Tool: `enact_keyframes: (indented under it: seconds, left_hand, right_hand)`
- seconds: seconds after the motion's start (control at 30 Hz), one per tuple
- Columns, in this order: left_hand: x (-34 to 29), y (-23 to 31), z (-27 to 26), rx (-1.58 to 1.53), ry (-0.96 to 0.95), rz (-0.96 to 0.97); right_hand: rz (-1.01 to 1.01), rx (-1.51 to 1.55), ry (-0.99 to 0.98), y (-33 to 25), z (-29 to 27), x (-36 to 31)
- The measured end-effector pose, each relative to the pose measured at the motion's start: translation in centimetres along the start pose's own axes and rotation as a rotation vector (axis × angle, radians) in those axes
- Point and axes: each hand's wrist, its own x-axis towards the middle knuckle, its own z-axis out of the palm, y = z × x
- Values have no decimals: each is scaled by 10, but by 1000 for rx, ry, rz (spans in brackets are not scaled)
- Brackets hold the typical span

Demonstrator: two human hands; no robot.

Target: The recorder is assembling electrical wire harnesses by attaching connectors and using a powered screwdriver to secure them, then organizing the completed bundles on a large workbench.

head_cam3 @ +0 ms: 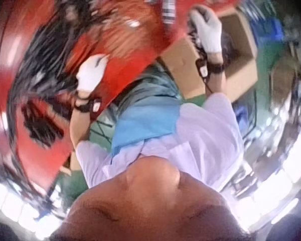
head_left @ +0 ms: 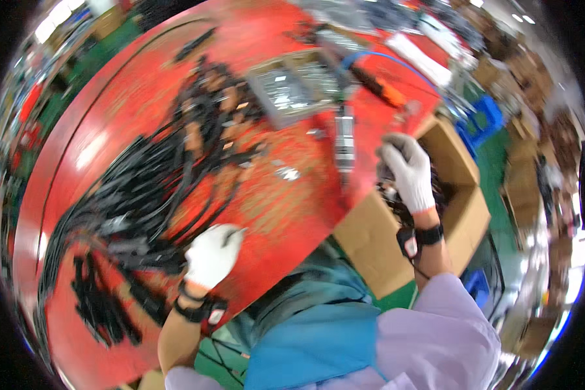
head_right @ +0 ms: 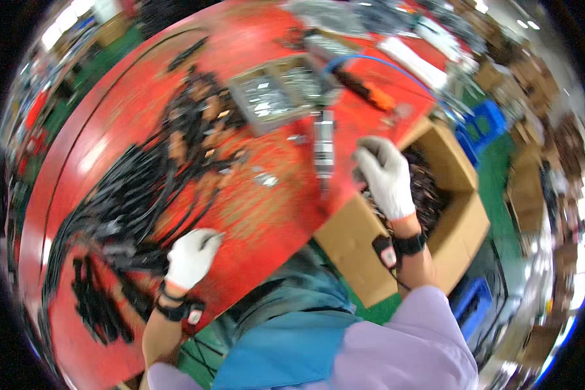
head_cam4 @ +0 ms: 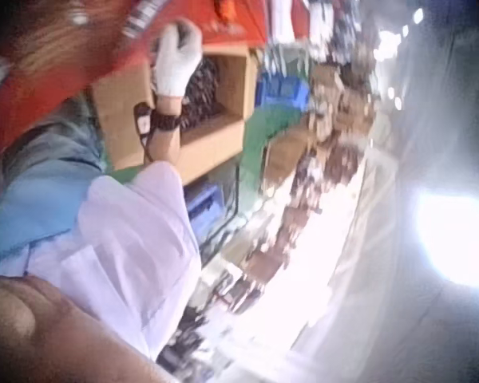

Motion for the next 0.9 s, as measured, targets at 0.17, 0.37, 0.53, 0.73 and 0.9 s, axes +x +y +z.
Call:
enact_keyframes:
  seconds: [0.17,0.37,0.53,0.73,0.9]
  left_hand:
    - [4,9,-14,-38,-145,-117]
    - [22,30,-14,-144,-288,-345]
    - [17,30,-25,-179,-281,-424]
    - [17,19,-19,-134,-330,-363]
    - [14,18,-22,-99,-322,-274]
  right_hand:
    - [270,-338,257,115,-152,34]
    - [502,-697,104,280,-203,17]
    - [222,-1123,228,256,-156,66]
    - [186,-1372,-52,262,-185,64]
    - [181,-1322,8,235,-177,61]
